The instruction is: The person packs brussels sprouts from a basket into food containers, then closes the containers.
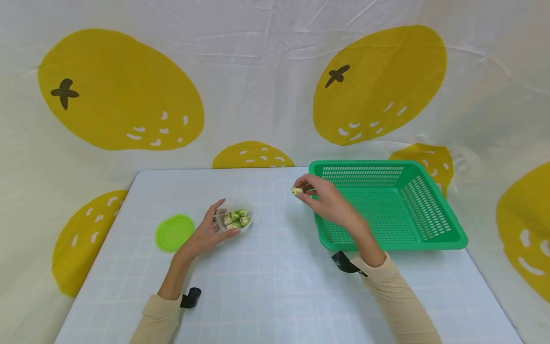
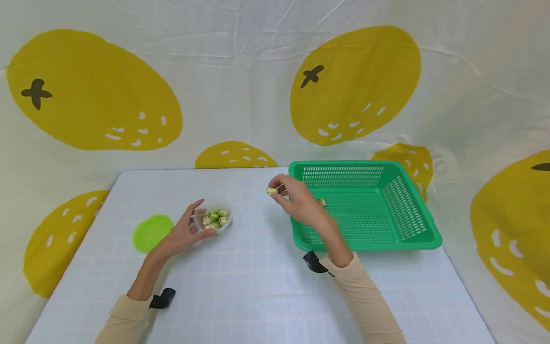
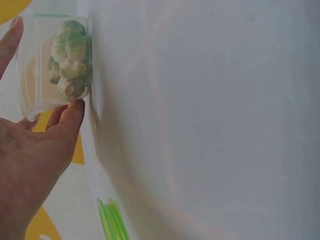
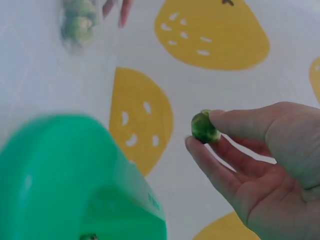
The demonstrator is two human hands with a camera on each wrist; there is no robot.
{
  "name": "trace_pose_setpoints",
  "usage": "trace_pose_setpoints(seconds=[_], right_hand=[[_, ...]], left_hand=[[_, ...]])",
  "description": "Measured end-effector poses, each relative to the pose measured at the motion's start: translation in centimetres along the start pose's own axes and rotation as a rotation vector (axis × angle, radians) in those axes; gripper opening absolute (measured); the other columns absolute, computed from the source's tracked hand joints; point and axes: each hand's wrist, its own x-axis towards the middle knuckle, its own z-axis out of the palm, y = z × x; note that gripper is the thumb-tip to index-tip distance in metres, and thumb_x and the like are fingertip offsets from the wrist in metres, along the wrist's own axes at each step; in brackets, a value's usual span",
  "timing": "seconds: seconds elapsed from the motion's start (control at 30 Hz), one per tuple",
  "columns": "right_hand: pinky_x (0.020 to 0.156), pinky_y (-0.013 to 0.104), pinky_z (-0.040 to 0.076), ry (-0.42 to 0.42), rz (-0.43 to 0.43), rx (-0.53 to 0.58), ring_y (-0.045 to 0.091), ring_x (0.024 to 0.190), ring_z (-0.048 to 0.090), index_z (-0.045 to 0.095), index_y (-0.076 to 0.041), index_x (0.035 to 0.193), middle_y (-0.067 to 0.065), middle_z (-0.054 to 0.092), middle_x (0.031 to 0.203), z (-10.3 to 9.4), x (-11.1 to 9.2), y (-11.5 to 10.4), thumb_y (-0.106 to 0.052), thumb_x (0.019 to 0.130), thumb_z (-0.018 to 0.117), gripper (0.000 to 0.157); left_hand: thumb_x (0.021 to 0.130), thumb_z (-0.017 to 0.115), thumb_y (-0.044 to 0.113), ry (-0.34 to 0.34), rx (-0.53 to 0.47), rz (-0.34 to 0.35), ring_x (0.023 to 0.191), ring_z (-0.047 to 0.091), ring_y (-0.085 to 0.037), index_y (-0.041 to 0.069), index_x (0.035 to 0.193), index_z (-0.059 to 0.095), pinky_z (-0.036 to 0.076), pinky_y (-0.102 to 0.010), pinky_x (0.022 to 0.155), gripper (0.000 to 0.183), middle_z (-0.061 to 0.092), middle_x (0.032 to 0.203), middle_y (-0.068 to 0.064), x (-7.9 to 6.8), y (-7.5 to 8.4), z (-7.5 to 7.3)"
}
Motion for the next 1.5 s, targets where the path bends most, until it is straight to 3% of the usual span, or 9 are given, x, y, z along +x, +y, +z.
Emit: trace_pose_setpoints(seconds=[0.83,1.1,1.5], right_hand=[[0.094,0.034,0.058,0.018,-0.074,0.029,0.023,0.102,0.066,0.063,0.0,0.118,0.01,0.066,0.11,6.4,2.7,-1.8,-0.004,0.099,0.068,0.019],[0.09,0.032,0.059,0.035,-0.13,0.068,0.024,0.099,0.066,0.064,0.002,0.114,0.012,0.066,0.107,8.1,3.3,-1.6,0.0,0.098,0.068,0.016],[0.09,0.029,0.058,0.018,-0.132,0.105,0.025,0.101,0.067,0.065,0.003,0.117,0.013,0.067,0.11,10.7,4.2,-1.3,0.001,0.097,0.068,0.02]], left_hand=[[0.089,0.083,0.035,0.017,-0.019,-0.029,0.151,0.023,-0.043,0.02,0.165,0.012,0.024,-0.057,0.122,0.105,0.026,0.161,-0.022,0.1,-0.1,0.1],[0.089,0.083,0.035,0.014,-0.018,-0.025,0.151,0.025,-0.04,0.022,0.165,0.011,0.025,-0.056,0.122,0.105,0.026,0.161,-0.022,0.0,0.0,0.3],[0.089,0.083,0.037,0.013,-0.03,-0.029,0.151,0.025,-0.04,0.024,0.165,0.012,0.024,-0.056,0.122,0.105,0.026,0.161,-0.022,0.2,-0.4,0.2]])
